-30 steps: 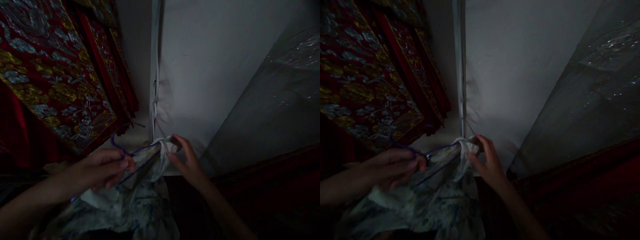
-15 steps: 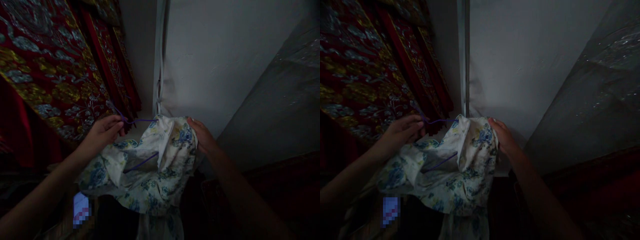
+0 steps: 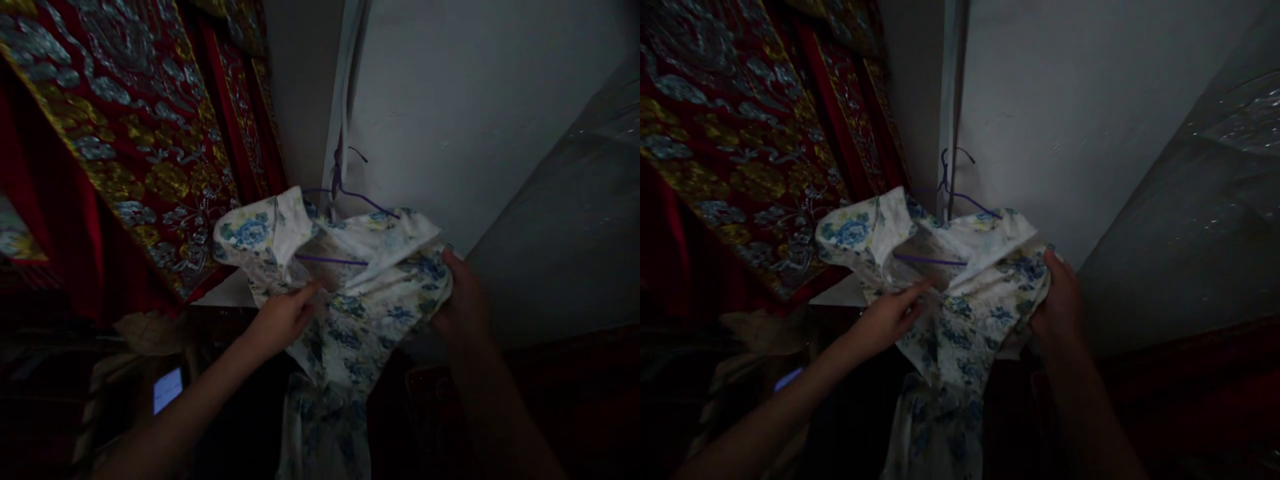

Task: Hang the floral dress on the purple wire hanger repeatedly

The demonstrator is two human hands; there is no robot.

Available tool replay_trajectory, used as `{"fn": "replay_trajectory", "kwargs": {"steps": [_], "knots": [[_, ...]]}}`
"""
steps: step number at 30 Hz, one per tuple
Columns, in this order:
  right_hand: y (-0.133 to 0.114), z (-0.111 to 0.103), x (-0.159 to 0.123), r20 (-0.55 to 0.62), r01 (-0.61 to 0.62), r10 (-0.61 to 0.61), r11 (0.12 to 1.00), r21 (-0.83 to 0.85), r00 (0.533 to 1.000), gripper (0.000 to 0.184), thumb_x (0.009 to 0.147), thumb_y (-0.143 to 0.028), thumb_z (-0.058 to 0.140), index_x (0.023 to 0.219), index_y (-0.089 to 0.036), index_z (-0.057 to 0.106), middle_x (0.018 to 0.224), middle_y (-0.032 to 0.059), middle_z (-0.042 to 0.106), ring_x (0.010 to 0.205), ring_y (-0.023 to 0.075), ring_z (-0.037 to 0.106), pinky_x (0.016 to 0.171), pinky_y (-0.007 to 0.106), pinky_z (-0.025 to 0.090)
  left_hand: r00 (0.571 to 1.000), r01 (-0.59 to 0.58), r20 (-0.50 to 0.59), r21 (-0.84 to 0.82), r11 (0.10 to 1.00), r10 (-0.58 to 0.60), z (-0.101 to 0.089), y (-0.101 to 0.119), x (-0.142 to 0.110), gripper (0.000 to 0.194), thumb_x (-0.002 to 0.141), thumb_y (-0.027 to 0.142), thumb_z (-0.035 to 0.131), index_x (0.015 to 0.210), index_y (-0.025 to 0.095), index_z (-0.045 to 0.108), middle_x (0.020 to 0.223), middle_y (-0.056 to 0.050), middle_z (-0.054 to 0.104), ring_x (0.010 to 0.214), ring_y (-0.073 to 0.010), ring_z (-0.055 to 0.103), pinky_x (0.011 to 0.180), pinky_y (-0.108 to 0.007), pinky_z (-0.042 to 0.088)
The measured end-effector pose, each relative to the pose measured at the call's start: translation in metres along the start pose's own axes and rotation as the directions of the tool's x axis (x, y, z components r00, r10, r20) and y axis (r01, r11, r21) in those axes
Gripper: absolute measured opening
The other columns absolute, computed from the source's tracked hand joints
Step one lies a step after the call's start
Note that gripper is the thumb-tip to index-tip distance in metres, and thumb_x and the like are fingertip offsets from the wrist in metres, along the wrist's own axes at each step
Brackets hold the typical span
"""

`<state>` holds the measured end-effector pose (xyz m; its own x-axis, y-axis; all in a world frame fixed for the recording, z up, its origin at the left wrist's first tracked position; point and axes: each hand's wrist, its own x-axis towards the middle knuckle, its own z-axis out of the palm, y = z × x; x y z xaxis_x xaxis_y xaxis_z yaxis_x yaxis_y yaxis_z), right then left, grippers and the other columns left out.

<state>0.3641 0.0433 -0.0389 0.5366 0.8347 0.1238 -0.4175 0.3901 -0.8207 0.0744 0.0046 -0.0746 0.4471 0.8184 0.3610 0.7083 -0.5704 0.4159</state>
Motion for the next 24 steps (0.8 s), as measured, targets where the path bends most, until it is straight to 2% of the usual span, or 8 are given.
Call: {"fn": "replay_trajectory", "kwargs": {"steps": [5,9,11,13,15,17,21,24], "knots": [[0.021,-0.022,-0.012,0.037,0.063,-0.060,0.993,-0.100,0.998,0.033,0.074,-0.042,0.078,0.097,-0.022,0.065,0.092,0.0031,0.071,0.084,0.0235,0.070,0.076,0.040,0.059,0.984,0.106,0.157,-0.123,0.987,-0.086,0.067,0.000,-0.013,0.029,0.099,0.036,0.052,0.112,0.021,0.072,0.093,-0.010,0.076,0.090,-0.0282,0.073,0.080,-0.035,0.053],[0.044,-0.044,-0.033,0.009,0.242,-0.259,0.890,-0.387,0.966,0.062,0.065,-0.034,0.083,0.123,-0.024,0.061,0.122,0.0080,0.065,0.103,0.0242,0.064,0.087,0.041,0.055,0.974,0.214,-0.005,-0.307,0.927,-0.227,0.096,0.006,-0.045,0.031,0.100,0.038,0.049,0.107,0.021,0.073,0.099,-0.013,0.074,0.098,-0.0294,0.070,0.088,-0.039,0.053],[0.068,-0.059,-0.066,-0.078,0.281,-0.357,0.835,-0.473,0.931,0.061,0.069,-0.034,0.082,0.125,-0.026,0.060,0.129,0.0087,0.061,0.109,0.0246,0.062,0.090,0.040,0.053,0.950,0.244,-0.077,-0.421,0.874,-0.302,0.101,0.013,-0.057,0.032,0.102,0.035,0.045,0.114,0.022,0.072,0.105,-0.013,0.074,0.102,-0.0290,0.069,0.093,-0.040,0.052],[0.099,-0.069,-0.110,-0.146,0.190,-0.284,0.869,-0.458,0.948,0.036,0.076,-0.035,0.077,0.107,-0.024,0.064,0.107,0.0065,0.067,0.096,0.0238,0.065,0.085,0.040,0.056,0.944,0.236,-0.080,-0.511,0.827,-0.320,0.100,0.021,-0.064,0.035,0.103,0.033,0.042,0.121,0.022,0.069,0.108,-0.012,0.073,0.102,-0.0271,0.068,0.095,-0.039,0.051],[0.128,-0.068,-0.152,0.038,0.070,-0.060,0.884,-0.462,0.998,0.024,0.076,-0.038,0.075,0.093,-0.024,0.065,0.089,0.0056,0.069,0.082,0.0247,0.068,0.076,0.040,0.058,0.957,0.212,-0.043,-0.575,0.790,-0.288,0.096,0.029,-0.066,0.038,0.104,0.031,0.039,0.129,0.022,0.065,0.104,-0.010,0.072,0.096,-0.0244,0.068,0.092,-0.037,0.052],[0.147,-0.058,-0.181,0.244,0.049,0.082,0.873,-0.486,0.966,0.031,0.075,-0.038,0.074,0.102,-0.024,0.068,0.099,0.0078,0.073,0.090,0.0271,0.070,0.081,0.042,0.059,0.967,0.196,-0.003,-0.632,0.750,-0.255,0.091,0.036,-0.067,0.040,0.105,0.031,0.037,0.134,0.020,0.062,0.094,-0.008,0.070,0.086,-0.0219,0.066,0.085,-0.034,0.052],[0.155,-0.034,-0.190,0.320,0.080,0.098,0.862,-0.500,0.942,0.021,0.081,-0.036,0.066,0.096,-0.023,0.071,0.091,0.0061,0.074,0.085,0.0248,0.070,0.080,0.038,0.058,0.960,0.201,0.025,-0.754,0.625,-0.278,0.086,0.048,-0.067,0.042,0.105,0.036,0.039,0.139,0.020,0.057,0.086,-0.006,0.068,0.079,-0.0192,0.065,0.079,-0.031,0.051],[0.152,-0.033,-0.183,0.328,0.067,0.098,0.887,-0.457,0.939,0.018,0.082,-0.038,0.063,0.076,-0.023,0.070,0.077,0.0058,0.072,0.073,0.0247,0.069,0.068,0.036,0.057,0.932,0.242,0.092,-0.879,0.411,-0.352,0.085,0.054,-0.063,0.045,0.101,0.042,0.050,0.142,0.024,0.045,0.088,-0.005,0.072,0.062,-0.0153,0.063,0.061,-0.027,0.050]]}}
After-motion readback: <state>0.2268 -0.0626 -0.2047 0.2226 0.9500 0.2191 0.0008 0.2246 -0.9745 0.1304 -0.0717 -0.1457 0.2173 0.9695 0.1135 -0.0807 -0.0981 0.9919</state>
